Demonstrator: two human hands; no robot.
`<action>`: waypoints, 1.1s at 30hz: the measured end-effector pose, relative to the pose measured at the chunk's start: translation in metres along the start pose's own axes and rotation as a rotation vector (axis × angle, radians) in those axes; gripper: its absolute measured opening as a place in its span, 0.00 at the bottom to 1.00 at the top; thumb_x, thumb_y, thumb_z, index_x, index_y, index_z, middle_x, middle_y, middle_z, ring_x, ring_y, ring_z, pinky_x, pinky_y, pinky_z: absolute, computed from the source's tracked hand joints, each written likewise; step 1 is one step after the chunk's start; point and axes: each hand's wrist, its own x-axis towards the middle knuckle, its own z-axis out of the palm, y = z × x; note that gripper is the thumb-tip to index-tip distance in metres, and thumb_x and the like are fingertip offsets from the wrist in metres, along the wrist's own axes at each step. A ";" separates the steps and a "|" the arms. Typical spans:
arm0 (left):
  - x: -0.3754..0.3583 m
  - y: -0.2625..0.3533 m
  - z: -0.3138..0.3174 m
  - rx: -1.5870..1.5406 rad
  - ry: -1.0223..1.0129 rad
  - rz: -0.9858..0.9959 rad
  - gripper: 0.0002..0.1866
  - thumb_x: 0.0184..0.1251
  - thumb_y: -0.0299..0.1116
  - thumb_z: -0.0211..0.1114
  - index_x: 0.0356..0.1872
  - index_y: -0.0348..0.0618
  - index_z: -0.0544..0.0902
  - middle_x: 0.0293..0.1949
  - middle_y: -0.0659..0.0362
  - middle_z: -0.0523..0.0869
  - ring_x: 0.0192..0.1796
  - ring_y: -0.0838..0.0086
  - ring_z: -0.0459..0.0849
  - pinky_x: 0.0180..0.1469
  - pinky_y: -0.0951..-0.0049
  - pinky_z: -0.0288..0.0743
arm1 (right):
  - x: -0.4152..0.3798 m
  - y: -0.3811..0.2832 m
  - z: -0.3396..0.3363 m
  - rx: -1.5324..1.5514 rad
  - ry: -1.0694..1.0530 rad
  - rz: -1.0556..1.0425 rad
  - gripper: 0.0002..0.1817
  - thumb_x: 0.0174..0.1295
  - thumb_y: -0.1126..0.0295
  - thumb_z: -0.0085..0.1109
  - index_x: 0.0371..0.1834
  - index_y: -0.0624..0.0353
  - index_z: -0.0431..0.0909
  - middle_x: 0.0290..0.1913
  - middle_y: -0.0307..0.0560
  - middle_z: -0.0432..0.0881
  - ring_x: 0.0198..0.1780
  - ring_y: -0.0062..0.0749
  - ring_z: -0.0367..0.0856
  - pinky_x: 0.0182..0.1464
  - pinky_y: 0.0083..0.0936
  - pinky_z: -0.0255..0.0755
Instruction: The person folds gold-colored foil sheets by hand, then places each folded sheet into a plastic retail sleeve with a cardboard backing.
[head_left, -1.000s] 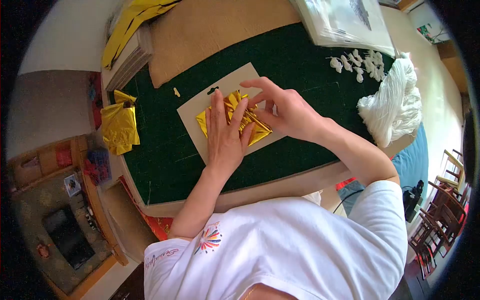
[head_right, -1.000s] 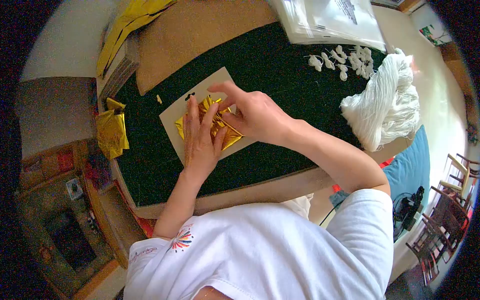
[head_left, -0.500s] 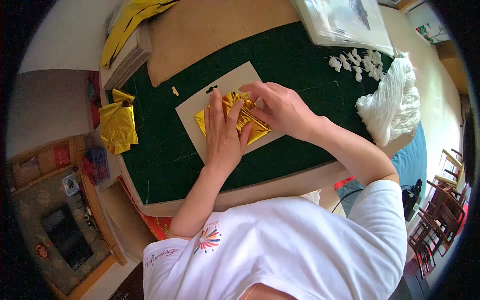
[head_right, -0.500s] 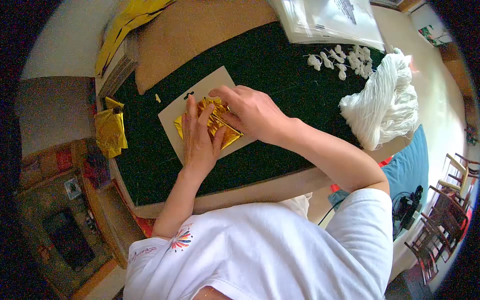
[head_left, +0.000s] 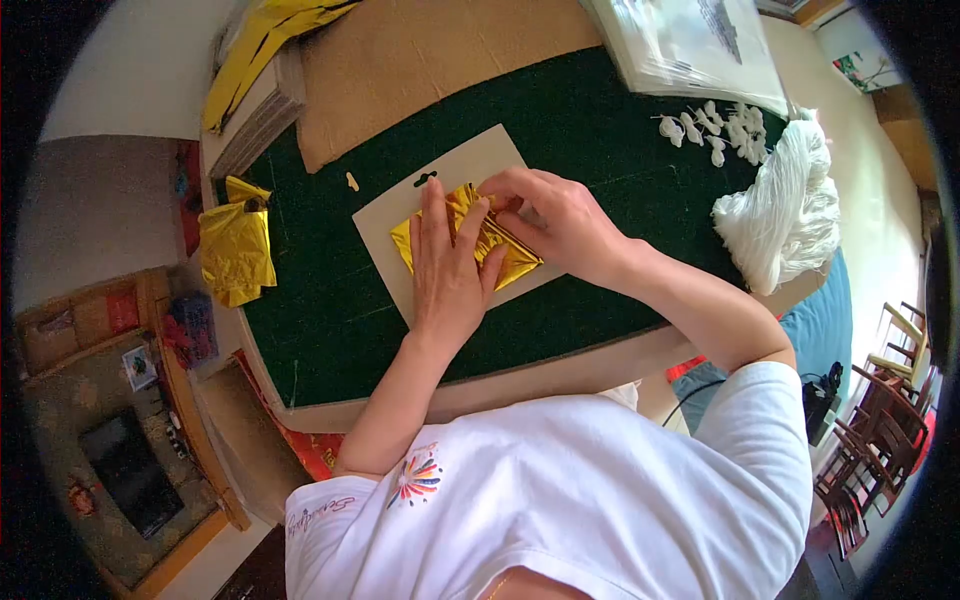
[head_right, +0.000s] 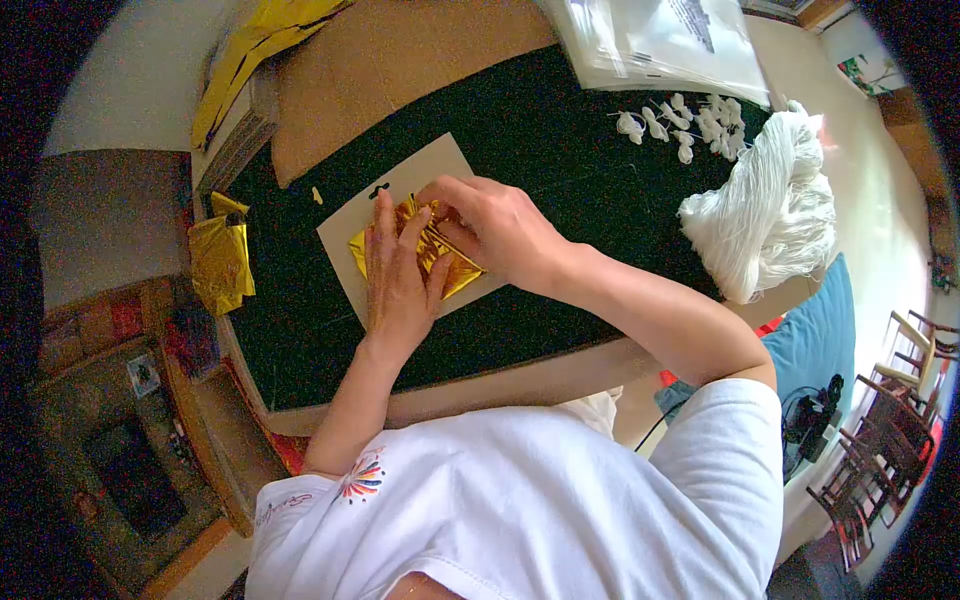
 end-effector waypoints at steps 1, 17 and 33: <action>0.000 0.001 0.000 -0.001 -0.001 0.000 0.38 0.69 0.39 0.64 0.74 0.61 0.51 0.76 0.39 0.43 0.78 0.46 0.48 0.76 0.43 0.43 | 0.000 0.001 0.000 0.000 0.000 0.001 0.13 0.62 0.78 0.61 0.50 0.61 0.76 0.43 0.48 0.81 0.43 0.35 0.84 0.44 0.28 0.82; 0.000 0.000 0.000 -0.010 -0.007 -0.012 0.37 0.69 0.38 0.64 0.73 0.61 0.52 0.76 0.39 0.43 0.79 0.46 0.46 0.76 0.43 0.42 | -0.002 0.003 -0.001 -0.130 0.008 0.007 0.11 0.60 0.78 0.62 0.47 0.62 0.77 0.39 0.51 0.81 0.39 0.39 0.83 0.41 0.29 0.81; 0.001 0.002 -0.001 -0.023 0.017 -0.002 0.37 0.67 0.36 0.66 0.72 0.62 0.54 0.76 0.38 0.45 0.78 0.44 0.48 0.75 0.41 0.45 | -0.005 0.005 -0.001 -0.244 -0.034 -0.106 0.05 0.54 0.79 0.64 0.33 0.63 0.80 0.37 0.50 0.78 0.44 0.43 0.78 0.45 0.35 0.77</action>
